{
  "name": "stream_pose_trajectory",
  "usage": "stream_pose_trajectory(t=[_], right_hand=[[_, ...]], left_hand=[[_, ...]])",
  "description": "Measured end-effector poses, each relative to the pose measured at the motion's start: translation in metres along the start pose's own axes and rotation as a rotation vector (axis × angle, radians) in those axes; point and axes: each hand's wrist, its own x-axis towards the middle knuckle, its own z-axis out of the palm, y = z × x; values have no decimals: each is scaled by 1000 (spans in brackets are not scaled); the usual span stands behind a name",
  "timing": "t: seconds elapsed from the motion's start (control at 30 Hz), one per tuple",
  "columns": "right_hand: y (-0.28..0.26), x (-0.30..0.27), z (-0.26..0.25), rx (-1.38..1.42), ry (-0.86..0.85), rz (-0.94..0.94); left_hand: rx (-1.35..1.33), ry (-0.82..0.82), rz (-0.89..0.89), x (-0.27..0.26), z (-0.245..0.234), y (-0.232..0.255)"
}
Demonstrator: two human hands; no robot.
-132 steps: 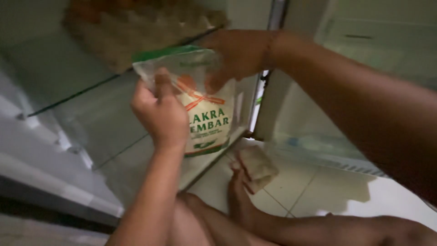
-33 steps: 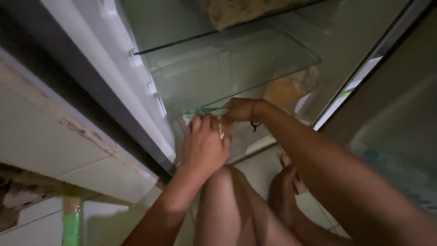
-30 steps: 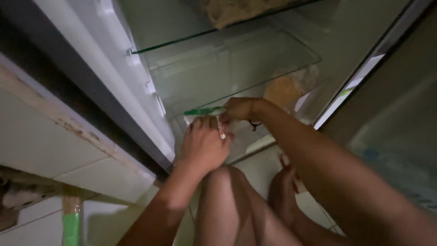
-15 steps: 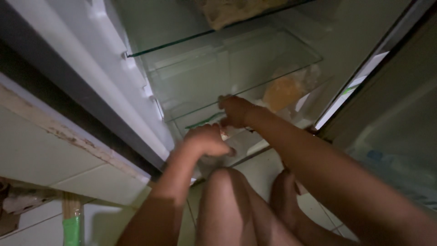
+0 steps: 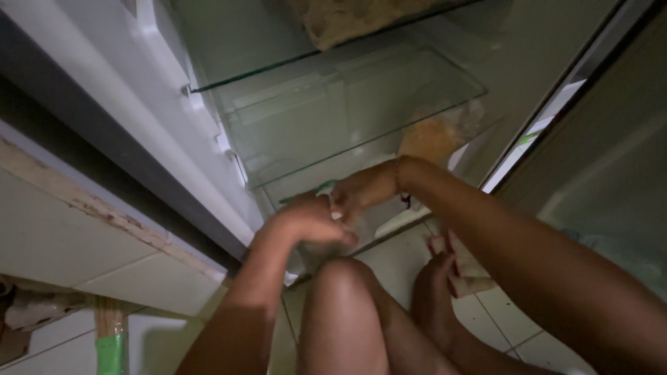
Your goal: Cleaning the interior and exterior of a small refrigerator and organizing its contents.
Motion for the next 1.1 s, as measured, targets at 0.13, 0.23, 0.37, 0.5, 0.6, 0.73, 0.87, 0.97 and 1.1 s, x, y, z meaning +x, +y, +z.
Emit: stream_pose_trajectory(t=[0.13, 0.23, 0.37, 0.5, 0.6, 0.73, 0.87, 0.97, 1.1], right_hand=[[-23, -8, 9, -8, -54, 37], [-33, -5, 19, -154, 21, 229], [-13, 10, 24, -285, 76, 190], [-25, 0, 31, -426, 256, 201], [-43, -11, 34, -462, 268, 257], [-51, -20, 36, -514, 289, 254], [-31, -21, 57, -627, 535, 149], [-2, -25, 87, -673, 934, -68], [22, -36, 112, -555, 1316, -84]], left_hand=[[-10, 8, 2, 6, 4, -3], [-6, -14, 10, 6, 3, 1], [-47, -48, -34, -7, -7, 8], [-76, -17, -37, -1, -1, 2], [-100, 111, -84, -15, -1, 11], [-106, 274, -99, -25, 5, 15], [-103, 223, -100, -16, 3, 14], [-27, 142, -79, -16, -4, 22], [35, 205, -44, -15, 4, 24]])
